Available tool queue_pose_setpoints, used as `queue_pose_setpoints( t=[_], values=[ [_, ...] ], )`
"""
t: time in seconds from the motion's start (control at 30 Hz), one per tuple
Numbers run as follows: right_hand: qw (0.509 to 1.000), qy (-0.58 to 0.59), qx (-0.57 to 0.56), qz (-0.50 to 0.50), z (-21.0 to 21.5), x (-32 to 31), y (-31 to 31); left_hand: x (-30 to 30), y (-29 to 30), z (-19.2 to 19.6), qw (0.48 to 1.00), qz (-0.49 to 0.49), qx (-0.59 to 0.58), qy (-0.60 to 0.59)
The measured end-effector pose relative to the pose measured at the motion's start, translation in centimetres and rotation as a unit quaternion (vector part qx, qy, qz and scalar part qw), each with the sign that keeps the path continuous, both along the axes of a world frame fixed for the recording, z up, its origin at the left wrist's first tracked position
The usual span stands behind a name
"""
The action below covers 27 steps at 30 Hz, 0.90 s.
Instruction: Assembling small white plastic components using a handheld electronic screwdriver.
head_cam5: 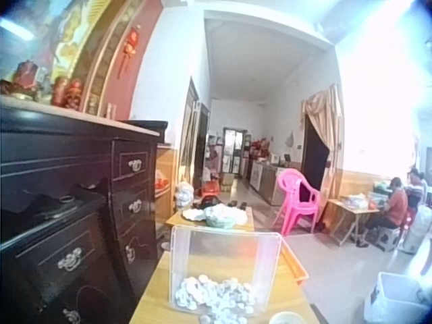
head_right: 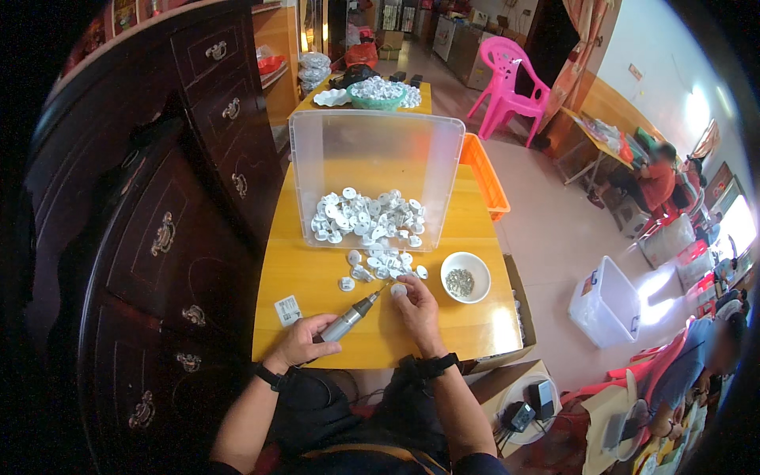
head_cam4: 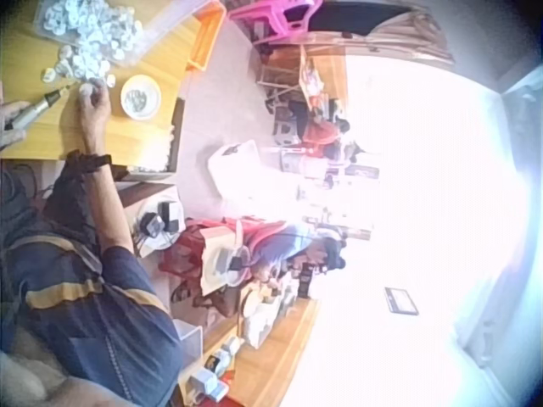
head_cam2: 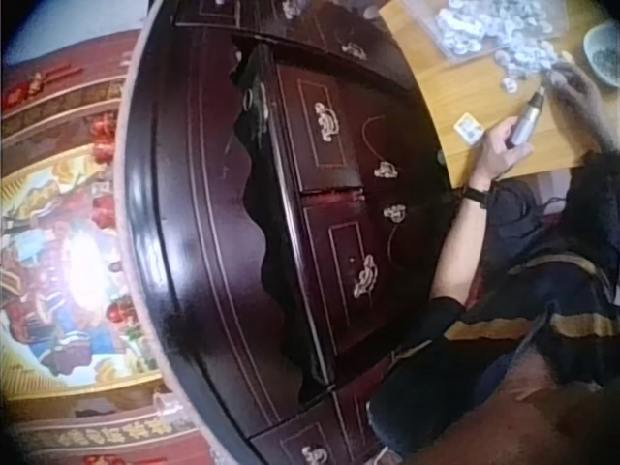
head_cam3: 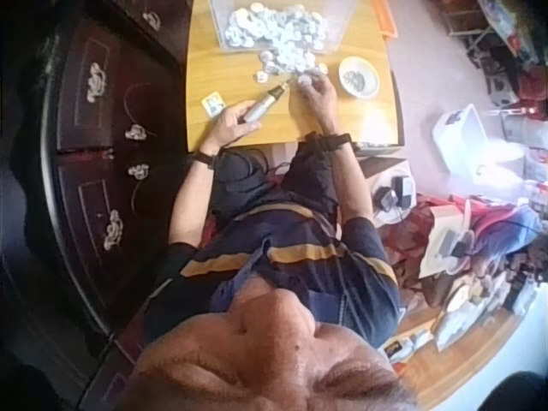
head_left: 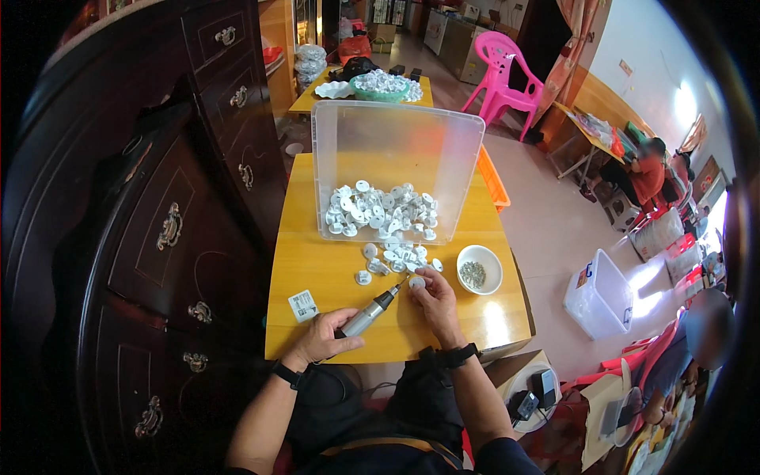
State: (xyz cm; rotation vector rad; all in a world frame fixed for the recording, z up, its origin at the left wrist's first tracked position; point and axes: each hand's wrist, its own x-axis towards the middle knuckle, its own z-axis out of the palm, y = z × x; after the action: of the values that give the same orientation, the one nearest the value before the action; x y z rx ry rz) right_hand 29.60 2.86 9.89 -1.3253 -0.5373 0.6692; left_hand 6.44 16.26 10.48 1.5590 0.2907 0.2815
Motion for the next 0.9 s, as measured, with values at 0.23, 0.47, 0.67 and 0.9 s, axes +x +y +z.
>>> queue_pose_setpoints(
  t=[0.23,0.47,0.67,0.9],
  values=[
    [1.000,0.012,-0.021,-0.009,-0.9,0.2,0.1,0.2,-0.1,0.7,0.999,-0.010,0.026,0.032],
    [1.000,-0.014,0.001,-0.023,-1.9,0.2,0.4,0.3,0.3,0.9,0.996,-0.038,0.041,0.072],
    [1.000,0.000,-0.003,-0.030,-1.2,-0.3,0.3,0.3,0.2,1.2,0.994,-0.032,0.059,0.083],
    [0.999,0.013,0.009,-0.035,-0.9,-0.6,0.2,0.4,0.3,0.9,0.995,-0.040,0.056,0.075]
  ],
)
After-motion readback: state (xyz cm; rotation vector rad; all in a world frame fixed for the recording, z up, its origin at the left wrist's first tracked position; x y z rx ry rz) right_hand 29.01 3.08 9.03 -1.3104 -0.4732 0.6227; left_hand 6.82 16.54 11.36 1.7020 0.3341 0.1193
